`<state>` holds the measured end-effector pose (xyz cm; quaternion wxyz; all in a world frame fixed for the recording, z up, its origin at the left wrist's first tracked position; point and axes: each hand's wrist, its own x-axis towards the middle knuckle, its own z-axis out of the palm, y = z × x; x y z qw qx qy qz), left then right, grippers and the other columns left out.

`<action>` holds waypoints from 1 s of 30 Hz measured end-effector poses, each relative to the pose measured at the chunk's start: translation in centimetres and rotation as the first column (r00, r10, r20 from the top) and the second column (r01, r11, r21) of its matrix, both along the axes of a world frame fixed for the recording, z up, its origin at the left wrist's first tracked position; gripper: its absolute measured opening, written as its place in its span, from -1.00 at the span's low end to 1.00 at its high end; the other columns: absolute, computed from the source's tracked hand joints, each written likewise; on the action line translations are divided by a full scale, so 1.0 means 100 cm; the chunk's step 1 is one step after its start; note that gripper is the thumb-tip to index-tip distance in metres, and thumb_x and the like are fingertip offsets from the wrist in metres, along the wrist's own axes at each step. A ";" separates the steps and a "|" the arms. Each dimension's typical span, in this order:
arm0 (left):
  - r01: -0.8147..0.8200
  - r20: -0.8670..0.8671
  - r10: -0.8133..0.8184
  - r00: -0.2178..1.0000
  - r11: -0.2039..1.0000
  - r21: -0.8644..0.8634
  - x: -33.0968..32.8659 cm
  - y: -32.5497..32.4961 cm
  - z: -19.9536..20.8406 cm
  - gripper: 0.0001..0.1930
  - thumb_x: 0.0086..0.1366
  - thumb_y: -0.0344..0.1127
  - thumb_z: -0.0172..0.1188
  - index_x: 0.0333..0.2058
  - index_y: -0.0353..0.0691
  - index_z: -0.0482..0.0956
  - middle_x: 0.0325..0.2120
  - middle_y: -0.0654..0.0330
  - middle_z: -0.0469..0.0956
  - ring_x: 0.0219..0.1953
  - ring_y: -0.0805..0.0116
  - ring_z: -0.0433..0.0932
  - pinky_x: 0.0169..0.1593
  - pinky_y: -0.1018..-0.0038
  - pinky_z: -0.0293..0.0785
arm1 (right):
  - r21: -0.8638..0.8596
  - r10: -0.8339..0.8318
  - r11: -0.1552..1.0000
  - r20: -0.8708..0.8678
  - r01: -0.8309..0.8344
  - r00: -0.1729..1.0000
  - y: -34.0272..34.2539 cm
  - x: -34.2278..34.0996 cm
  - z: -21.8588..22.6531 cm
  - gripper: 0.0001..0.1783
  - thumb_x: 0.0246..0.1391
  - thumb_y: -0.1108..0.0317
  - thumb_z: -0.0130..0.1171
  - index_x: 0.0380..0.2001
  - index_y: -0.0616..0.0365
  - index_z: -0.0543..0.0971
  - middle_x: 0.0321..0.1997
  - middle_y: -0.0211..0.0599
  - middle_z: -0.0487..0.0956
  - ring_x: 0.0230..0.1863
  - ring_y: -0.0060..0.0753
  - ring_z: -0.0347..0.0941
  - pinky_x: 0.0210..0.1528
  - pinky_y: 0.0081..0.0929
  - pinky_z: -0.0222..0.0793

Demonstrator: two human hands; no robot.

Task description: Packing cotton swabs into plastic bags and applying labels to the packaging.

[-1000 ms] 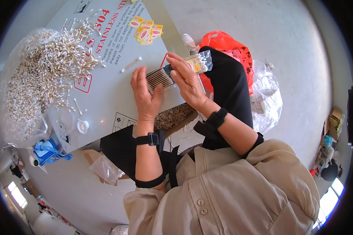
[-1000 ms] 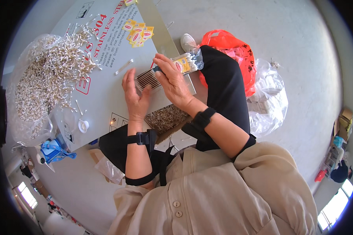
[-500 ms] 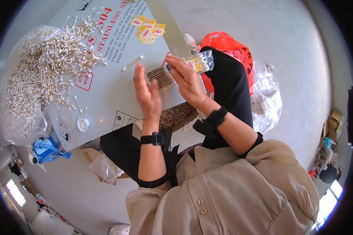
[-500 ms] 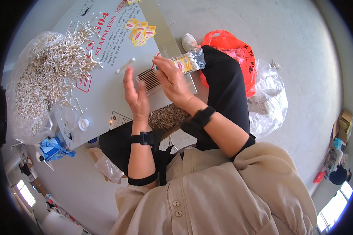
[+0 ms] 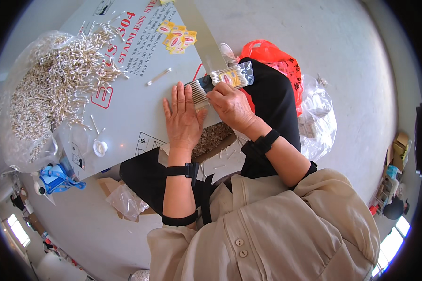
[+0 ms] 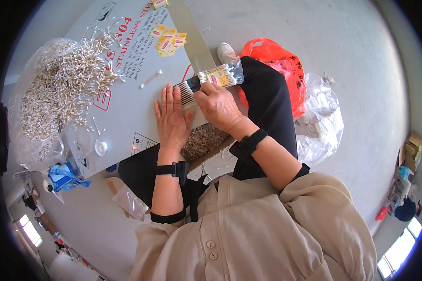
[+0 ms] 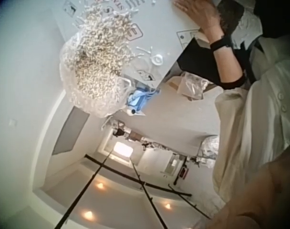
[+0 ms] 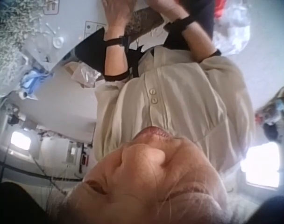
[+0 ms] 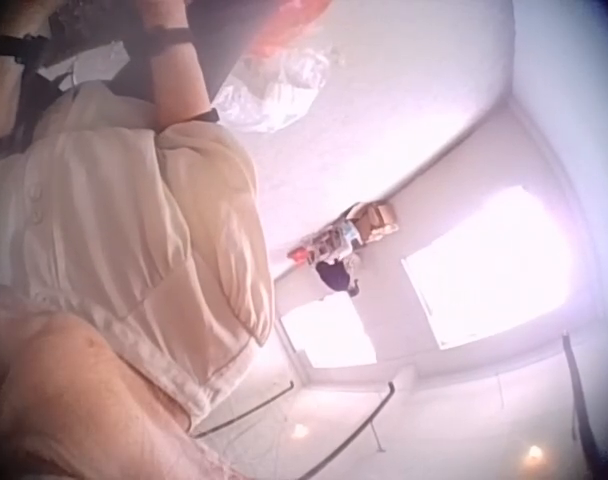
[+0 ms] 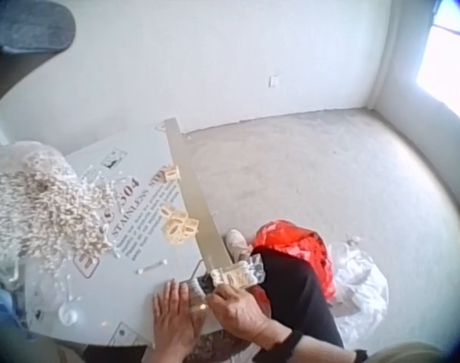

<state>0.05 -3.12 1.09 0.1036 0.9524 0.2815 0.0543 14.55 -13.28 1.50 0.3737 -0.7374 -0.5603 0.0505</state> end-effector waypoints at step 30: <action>-0.014 0.016 0.013 1.000 1.000 0.023 0.001 -0.001 -0.001 -0.27 0.40 0.13 -0.08 0.37 -0.22 0.06 0.40 0.05 0.03 0.45 0.11 -0.04 0.44 0.01 -0.19 | 0.006 0.009 1.000 0.106 -0.009 0.994 0.011 0.002 0.004 -0.81 -0.12 0.55 0.22 -0.35 0.14 0.59 -0.33 -0.29 0.45 -0.24 -0.16 0.45 -0.17 -0.26 0.43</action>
